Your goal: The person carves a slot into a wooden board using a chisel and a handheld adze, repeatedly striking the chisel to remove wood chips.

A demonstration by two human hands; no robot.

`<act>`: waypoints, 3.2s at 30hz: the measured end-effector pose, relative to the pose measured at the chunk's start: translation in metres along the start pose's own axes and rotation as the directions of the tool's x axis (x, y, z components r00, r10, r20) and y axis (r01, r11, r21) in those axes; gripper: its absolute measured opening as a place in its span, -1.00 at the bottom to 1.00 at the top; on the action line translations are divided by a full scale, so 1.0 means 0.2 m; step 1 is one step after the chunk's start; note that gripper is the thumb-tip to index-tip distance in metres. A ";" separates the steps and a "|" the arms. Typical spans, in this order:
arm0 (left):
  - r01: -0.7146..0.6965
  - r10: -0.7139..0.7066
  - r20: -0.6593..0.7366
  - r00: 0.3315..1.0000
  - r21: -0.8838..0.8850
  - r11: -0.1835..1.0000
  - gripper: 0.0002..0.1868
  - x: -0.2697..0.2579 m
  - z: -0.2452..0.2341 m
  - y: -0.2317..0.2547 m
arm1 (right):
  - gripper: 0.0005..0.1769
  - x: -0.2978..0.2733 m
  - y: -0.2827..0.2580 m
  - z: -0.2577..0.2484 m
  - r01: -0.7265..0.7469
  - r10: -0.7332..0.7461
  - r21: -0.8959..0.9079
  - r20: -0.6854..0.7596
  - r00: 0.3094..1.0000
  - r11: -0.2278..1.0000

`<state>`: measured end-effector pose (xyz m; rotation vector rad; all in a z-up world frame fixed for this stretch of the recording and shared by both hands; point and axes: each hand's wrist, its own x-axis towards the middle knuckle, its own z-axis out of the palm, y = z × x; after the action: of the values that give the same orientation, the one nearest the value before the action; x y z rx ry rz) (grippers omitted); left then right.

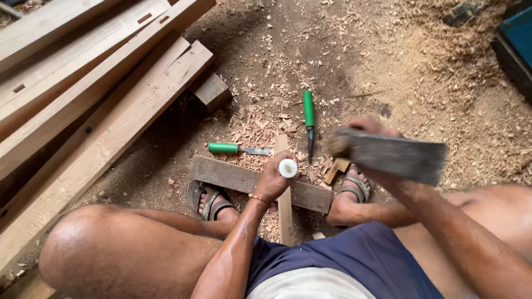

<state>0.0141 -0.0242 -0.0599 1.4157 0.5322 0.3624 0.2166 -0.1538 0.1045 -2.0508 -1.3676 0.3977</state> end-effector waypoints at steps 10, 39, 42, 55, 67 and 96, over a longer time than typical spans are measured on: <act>-0.090 0.122 -0.212 0.970 0.154 0.984 -0.67 0.44 -0.09 0.15 | -0.56 0.11 0.55 0.19 -0.118 0.350 0.461 -0.458 0.817 0.879; 0.529 -0.589 -0.215 0.779 0.730 0.432 -0.29 1.24 0.30 -0.66 | -0.86 0.18 0.90 0.46 -0.026 0.458 0.610 -0.565 0.686 0.792; 0.543 -0.552 -0.240 0.798 0.683 0.488 -0.26 1.25 0.27 -0.71 | -0.87 0.18 0.88 0.47 -0.028 0.455 0.611 -0.558 0.694 0.791; 0.143 -0.144 0.124 0.982 0.014 0.990 -0.57 0.95 0.12 0.12 | -0.85 0.13 0.99 0.49 -0.002 0.398 0.556 -0.592 0.700 0.831; -0.031 0.030 -0.003 1.000 -0.118 0.993 -0.66 0.14 -0.14 0.73 | -0.75 0.24 0.56 0.29 -0.246 0.226 -0.063 -0.228 0.947 0.967; -0.022 0.025 0.031 0.999 -0.112 0.993 -0.76 0.12 -0.23 0.49 | -0.38 0.18 -0.21 -0.23 -0.184 0.198 0.094 -0.169 0.966 0.978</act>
<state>0.0162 0.0404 0.0304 1.3181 0.4622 0.3823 0.2276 -0.1267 0.1699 -2.1057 -1.0372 0.3358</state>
